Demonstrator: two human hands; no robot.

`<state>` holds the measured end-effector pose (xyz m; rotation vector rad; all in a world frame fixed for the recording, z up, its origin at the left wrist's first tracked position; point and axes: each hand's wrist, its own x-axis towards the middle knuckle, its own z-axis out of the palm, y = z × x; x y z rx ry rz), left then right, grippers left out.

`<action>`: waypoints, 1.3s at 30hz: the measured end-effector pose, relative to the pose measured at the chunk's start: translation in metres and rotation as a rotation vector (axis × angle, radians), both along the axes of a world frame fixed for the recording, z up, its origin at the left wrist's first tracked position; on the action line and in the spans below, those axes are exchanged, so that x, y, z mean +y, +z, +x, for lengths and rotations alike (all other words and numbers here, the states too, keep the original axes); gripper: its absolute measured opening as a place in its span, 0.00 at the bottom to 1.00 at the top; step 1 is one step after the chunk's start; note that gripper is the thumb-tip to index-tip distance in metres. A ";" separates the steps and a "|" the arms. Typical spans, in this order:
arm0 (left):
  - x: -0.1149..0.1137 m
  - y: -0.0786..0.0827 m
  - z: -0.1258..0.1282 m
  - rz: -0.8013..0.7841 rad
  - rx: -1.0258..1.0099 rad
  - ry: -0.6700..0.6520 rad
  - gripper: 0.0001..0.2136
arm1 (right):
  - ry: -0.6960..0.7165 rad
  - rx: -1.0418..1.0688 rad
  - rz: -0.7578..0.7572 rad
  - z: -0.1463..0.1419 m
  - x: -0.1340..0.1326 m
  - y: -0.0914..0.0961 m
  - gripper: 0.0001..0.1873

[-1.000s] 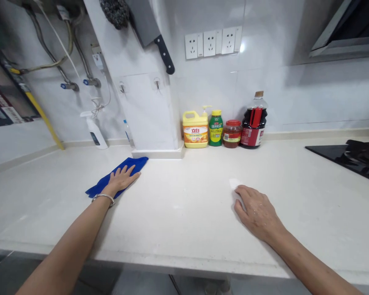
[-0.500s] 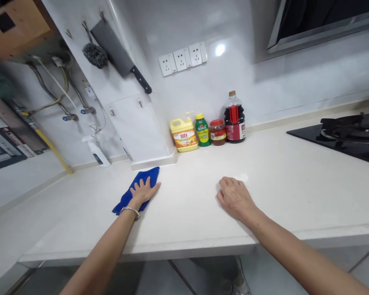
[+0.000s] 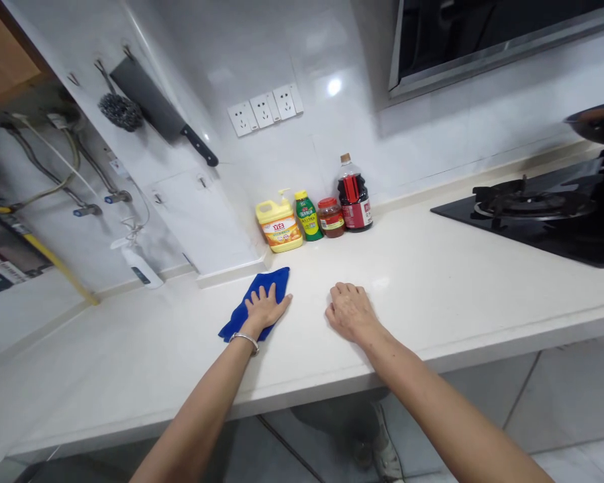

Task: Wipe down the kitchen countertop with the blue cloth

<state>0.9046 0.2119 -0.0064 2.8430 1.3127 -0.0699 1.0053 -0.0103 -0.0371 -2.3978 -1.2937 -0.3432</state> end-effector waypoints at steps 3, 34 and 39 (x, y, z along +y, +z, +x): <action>-0.014 -0.003 -0.007 -0.001 -0.006 -0.085 0.46 | -0.010 0.020 -0.010 -0.001 0.000 0.002 0.15; -0.073 -0.007 -0.101 -0.087 -0.113 -0.414 0.37 | 0.464 0.058 0.037 0.017 0.003 -0.017 0.29; -0.066 -0.001 -0.105 -0.096 -0.079 -0.509 0.36 | 0.369 0.092 -0.037 0.001 -0.009 -0.012 0.30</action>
